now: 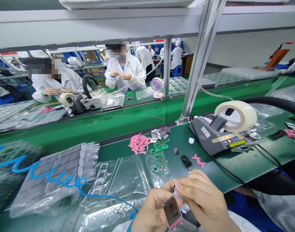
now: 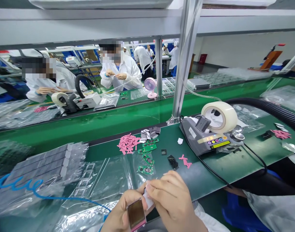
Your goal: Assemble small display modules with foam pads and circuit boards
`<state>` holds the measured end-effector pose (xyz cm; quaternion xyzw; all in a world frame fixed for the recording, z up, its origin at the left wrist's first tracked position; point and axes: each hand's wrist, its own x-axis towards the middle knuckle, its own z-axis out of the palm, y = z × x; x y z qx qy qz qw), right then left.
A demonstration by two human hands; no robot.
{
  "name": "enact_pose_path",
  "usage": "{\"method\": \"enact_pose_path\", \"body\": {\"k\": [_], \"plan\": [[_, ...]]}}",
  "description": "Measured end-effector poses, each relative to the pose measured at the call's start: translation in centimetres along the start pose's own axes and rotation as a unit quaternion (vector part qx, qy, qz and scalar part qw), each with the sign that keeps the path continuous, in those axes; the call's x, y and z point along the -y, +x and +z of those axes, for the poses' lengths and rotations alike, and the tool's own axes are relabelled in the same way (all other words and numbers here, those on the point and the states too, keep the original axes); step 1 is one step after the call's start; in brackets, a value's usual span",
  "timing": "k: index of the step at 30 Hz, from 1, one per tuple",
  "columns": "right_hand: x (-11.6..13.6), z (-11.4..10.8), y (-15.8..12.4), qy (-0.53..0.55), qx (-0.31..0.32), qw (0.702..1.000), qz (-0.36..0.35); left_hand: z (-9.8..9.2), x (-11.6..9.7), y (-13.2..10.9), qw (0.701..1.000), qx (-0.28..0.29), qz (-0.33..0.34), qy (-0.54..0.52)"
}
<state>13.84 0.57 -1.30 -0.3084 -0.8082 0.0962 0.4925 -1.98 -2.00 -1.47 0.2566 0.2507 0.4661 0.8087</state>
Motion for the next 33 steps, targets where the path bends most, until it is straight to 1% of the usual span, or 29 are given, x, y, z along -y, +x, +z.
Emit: {"method": "enact_pose_path", "body": {"k": [2, 4, 7, 9, 11, 13, 14, 15, 16, 17, 18, 19, 20, 22, 24, 26, 28, 30, 33], "plan": [[-0.1, 0.3, -0.3, -0.005, -0.009, 1.0, -0.003, 0.1, 0.1, -0.1, 1.0, -0.011, 0.002, -0.003], [-0.1, 0.8, -0.5, -0.006, -0.019, 1.0, 0.004, 0.1, 0.2, -0.1, 1.0, -0.008, 0.0, -0.012], [0.1, 1.5, -0.6, -0.037, -0.031, 0.998, 0.041, -0.1, 0.4, 0.2, 0.999, 0.017, 0.0, -0.031], [0.4, 1.6, -0.7, -0.074, -0.049, 0.994, 0.059, -0.3, 0.4, 0.5, 0.998, 0.032, 0.005, -0.049], [0.8, 1.1, -0.9, -0.082, -0.059, 0.993, 0.058, -0.6, 0.5, 0.6, 0.997, 0.029, 0.015, -0.067], [0.9, 0.4, -1.7, -0.032, -0.048, 0.996, 0.07, -1.1, 0.4, 0.5, 0.996, 0.016, 0.029, -0.083], [0.7, 0.2, -2.3, 0.012, -0.029, 0.995, 0.095, -1.4, 0.3, 0.5, 0.995, 0.011, 0.036, -0.087], [0.3, 0.1, -3.1, 0.066, -0.003, 0.988, 0.138, -1.7, 0.2, 0.5, 0.995, 0.008, 0.044, -0.09], [-0.3, 0.3, -4.0, 0.119, 0.027, 0.974, 0.193, -1.9, 0.2, 0.4, 0.994, 0.006, 0.051, -0.091], [-1.0, 0.6, -5.0, 0.162, 0.056, 0.953, 0.251, -2.2, 0.1, 0.4, 0.994, 0.006, 0.056, -0.09], [-1.8, 1.2, -6.0, 0.192, 0.08, 0.93, 0.302, -2.3, 0.0, 0.4, 0.995, 0.006, 0.057, -0.087], [-2.6, 1.9, -6.9, 0.204, 0.09, 0.913, 0.34, -2.5, 0.0, 0.5, 0.995, 0.007, 0.056, -0.081], [-3.3, 2.5, -7.6, 0.207, 0.088, 0.903, 0.367, -2.6, 0.0, 0.5, 0.996, 0.01, 0.053, -0.071], [-4.2, 3.4, -8.3, 0.21, 0.06, 0.891, 0.397, -2.7, 0.1, 0.6, 0.998, 0.019, 0.041, -0.031], [-4.2, 3.5, -7.7, 0.244, 0.037, 0.871, 0.424, -2.8, 0.3, 0.8, 0.998, 0.032, 0.04, 0.03], [-3.5, 2.9, -6.1, 0.315, 0.033, 0.838, 0.445, -2.8, 0.5, 1.1, 0.994, 0.043, 0.051, 0.092], [-2.6, 2.2, -4.2, 0.407, 0.049, 0.79, 0.456, -2.7, 0.6, 1.5, 0.989, 0.048, 0.063, 0.126], [-2.0, 1.9, -2.7, 0.491, 0.072, 0.737, 0.459, -2.5, 0.5, 1.8, 0.989, 0.054, 0.064, 0.125], [-1.6, 2.1, -1.9, 0.572, 0.085, 0.673, 0.461, -2.0, 0.3, 2.1, 0.991, 0.06, 0.056, 0.106]]}}
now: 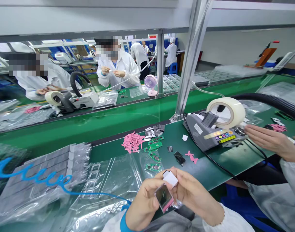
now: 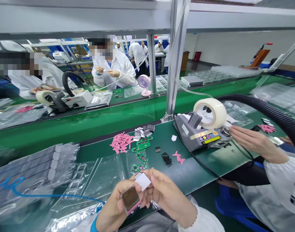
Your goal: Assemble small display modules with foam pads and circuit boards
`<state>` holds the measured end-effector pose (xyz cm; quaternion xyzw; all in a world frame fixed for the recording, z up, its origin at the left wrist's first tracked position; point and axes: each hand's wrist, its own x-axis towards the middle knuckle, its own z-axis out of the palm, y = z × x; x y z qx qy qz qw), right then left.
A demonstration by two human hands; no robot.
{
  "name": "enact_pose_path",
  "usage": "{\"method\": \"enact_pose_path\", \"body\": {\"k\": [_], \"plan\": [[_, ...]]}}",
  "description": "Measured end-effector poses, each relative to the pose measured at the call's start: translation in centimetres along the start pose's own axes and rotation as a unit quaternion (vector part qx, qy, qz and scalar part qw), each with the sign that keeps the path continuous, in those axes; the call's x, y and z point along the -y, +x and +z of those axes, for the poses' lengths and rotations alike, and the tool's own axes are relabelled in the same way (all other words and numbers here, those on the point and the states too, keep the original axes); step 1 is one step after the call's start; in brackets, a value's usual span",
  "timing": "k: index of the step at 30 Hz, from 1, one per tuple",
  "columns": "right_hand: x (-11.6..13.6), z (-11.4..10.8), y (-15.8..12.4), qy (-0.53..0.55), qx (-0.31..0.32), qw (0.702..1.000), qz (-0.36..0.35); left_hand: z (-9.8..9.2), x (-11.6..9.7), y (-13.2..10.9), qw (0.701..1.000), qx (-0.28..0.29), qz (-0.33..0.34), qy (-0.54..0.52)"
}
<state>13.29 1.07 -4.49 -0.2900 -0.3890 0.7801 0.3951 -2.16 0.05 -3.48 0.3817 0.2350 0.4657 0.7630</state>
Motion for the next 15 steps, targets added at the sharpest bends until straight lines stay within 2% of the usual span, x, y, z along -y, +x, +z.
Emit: {"method": "enact_pose_path", "body": {"k": [5, 9, 13, 15], "plan": [[-0.6, -0.1, 0.3, 0.08, 0.014, 0.997, 0.008, 0.8, -0.3, 0.1, 1.0, -0.007, 0.001, -0.008], [-0.2, -0.1, -0.1, 0.07, -0.003, 0.997, -0.022, 1.0, -0.7, 0.0, 1.0, -0.012, -0.015, 0.0], [0.6, -0.2, -1.0, 0.007, -0.063, 0.993, -0.103, 0.7, -1.1, -0.2, 0.998, -0.046, -0.006, 0.053], [1.0, 0.0, -1.6, -0.084, -0.087, 0.975, -0.184, 0.6, -1.0, -0.3, 0.994, -0.074, 0.026, 0.074]]}}
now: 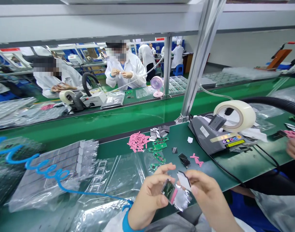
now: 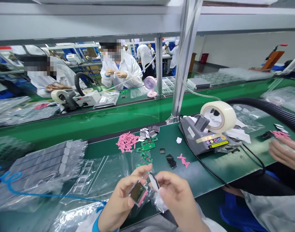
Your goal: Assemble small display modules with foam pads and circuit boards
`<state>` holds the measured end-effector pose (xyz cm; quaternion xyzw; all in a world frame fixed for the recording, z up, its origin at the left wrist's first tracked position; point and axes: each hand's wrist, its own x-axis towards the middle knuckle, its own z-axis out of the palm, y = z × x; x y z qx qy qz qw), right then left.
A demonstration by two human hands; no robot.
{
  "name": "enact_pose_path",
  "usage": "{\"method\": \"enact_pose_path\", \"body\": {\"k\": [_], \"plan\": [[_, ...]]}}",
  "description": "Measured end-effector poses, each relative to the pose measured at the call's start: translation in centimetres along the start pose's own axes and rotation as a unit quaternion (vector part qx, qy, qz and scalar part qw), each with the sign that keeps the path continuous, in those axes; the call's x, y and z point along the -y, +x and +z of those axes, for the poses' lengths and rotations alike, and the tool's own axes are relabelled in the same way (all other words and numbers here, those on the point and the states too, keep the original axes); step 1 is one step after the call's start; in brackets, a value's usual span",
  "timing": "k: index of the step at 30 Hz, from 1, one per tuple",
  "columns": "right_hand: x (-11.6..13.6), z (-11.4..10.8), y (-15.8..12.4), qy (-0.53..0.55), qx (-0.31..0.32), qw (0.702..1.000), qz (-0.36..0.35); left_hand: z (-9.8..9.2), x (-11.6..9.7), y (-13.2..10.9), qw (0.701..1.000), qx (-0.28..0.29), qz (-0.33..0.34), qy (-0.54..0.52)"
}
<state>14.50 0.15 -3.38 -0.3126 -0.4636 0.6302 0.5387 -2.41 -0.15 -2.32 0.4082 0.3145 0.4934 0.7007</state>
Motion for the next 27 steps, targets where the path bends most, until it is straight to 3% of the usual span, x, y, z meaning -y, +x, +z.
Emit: {"method": "enact_pose_path", "body": {"k": [1, 2, 5, 7, 10, 13, 18, 24, 27], "plan": [[0.3, 0.1, -0.1, -0.087, -0.005, 0.993, -0.074, 0.0, 0.1, 0.0, 1.0, -0.016, 0.016, 0.0], [0.7, 0.3, -0.3, -0.194, -0.011, 0.967, -0.163, 0.1, 0.2, -0.1, 0.999, -0.031, 0.028, -0.003], [1.6, 1.2, -0.4, -0.466, -0.025, 0.802, -0.373, 0.5, 0.6, -0.2, 0.997, -0.065, 0.039, 0.007], [2.3, 1.7, -0.3, -0.525, -0.017, 0.748, -0.407, 0.6, 0.7, -0.3, 0.995, -0.082, 0.044, 0.035], [3.1, 2.1, -0.2, -0.569, 0.005, 0.708, -0.419, 0.6, 0.8, -0.4, 0.991, -0.094, 0.065, 0.067], [3.7, 2.2, -0.1, -0.589, 0.013, 0.689, -0.423, 0.6, 0.8, -0.6, 0.989, -0.106, 0.074, 0.078], [3.9, 2.1, -0.4, -0.592, 0.025, 0.688, -0.419, 0.8, 0.9, -0.8, 0.986, -0.12, 0.078, 0.089], [3.1, 2.1, -0.8, -0.55, 0.014, 0.743, -0.382, 1.0, 1.2, -1.1, 0.983, -0.141, 0.075, 0.09], [2.8, 2.3, -0.6, -0.53, 0.023, 0.756, -0.382, 0.8, 1.1, -1.4, 0.981, -0.157, 0.067, 0.096]]}}
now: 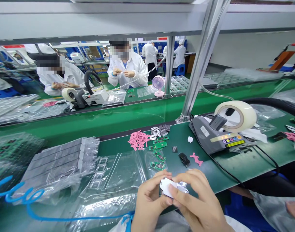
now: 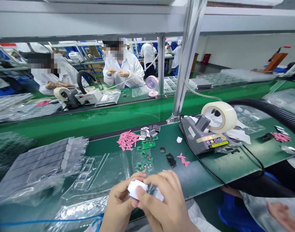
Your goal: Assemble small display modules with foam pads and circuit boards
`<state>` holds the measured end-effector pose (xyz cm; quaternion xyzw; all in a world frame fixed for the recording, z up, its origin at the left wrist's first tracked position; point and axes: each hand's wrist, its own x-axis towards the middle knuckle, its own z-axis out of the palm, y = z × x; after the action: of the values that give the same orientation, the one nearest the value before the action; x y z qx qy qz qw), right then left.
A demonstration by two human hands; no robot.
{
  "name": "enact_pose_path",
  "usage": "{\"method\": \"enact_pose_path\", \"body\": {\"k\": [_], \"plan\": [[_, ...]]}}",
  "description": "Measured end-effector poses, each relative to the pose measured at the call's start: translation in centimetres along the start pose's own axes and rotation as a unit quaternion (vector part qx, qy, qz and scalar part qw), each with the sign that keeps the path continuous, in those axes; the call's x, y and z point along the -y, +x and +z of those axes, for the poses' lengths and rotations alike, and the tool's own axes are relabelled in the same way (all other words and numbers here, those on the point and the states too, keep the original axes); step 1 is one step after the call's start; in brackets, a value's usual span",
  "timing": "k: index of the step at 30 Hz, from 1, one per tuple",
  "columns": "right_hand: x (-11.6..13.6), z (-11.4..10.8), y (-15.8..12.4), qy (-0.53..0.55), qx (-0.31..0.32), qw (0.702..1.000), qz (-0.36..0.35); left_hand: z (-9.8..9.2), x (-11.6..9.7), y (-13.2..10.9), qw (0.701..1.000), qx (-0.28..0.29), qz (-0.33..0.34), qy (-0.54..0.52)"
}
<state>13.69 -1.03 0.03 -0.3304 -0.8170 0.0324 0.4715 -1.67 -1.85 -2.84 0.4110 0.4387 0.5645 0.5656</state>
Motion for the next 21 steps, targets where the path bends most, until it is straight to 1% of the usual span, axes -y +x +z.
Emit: {"method": "enact_pose_path", "body": {"k": [5, 8, 10, 12, 14, 16, 18, 19, 21], "plan": [[0.0, 0.5, 0.0, 0.042, 0.032, 0.999, 0.007, 0.0, -0.8, -0.1, 0.999, 0.018, 0.029, 0.031], [0.0, 0.6, -0.7, 0.053, 0.054, 0.997, 0.018, 0.2, -1.2, -0.2, 0.998, 0.03, 0.019, 0.052], [-0.1, 0.7, -1.3, 0.058, 0.047, 0.997, 0.024, 0.4, -1.3, -0.2, 0.998, 0.037, 0.011, 0.055], [-0.2, 0.9, -1.8, 0.064, 0.029, 0.997, 0.028, 0.4, -1.2, -0.2, 0.997, 0.045, 0.018, 0.056], [-0.3, 0.9, -2.1, 0.066, 0.018, 0.997, 0.026, 0.3, -1.1, -0.1, 0.995, 0.055, 0.038, 0.069], [-0.4, 0.6, -2.2, 0.061, 0.026, 0.997, 0.023, 0.1, -0.9, 0.0, 0.991, 0.067, 0.069, 0.095], [-0.5, 0.3, -2.2, 0.049, 0.019, 0.998, 0.018, 0.2, -0.8, 0.1, 0.988, 0.073, 0.093, 0.104], [-0.5, 0.1, -2.3, 0.038, 0.012, 0.999, 0.013, 0.3, -0.7, 0.1, 0.988, 0.073, 0.095, 0.094], [-0.7, -0.2, -2.3, 0.012, 0.0, 1.0, 0.002, 0.6, -0.5, 0.0, 0.994, 0.069, 0.068, 0.055]]}}
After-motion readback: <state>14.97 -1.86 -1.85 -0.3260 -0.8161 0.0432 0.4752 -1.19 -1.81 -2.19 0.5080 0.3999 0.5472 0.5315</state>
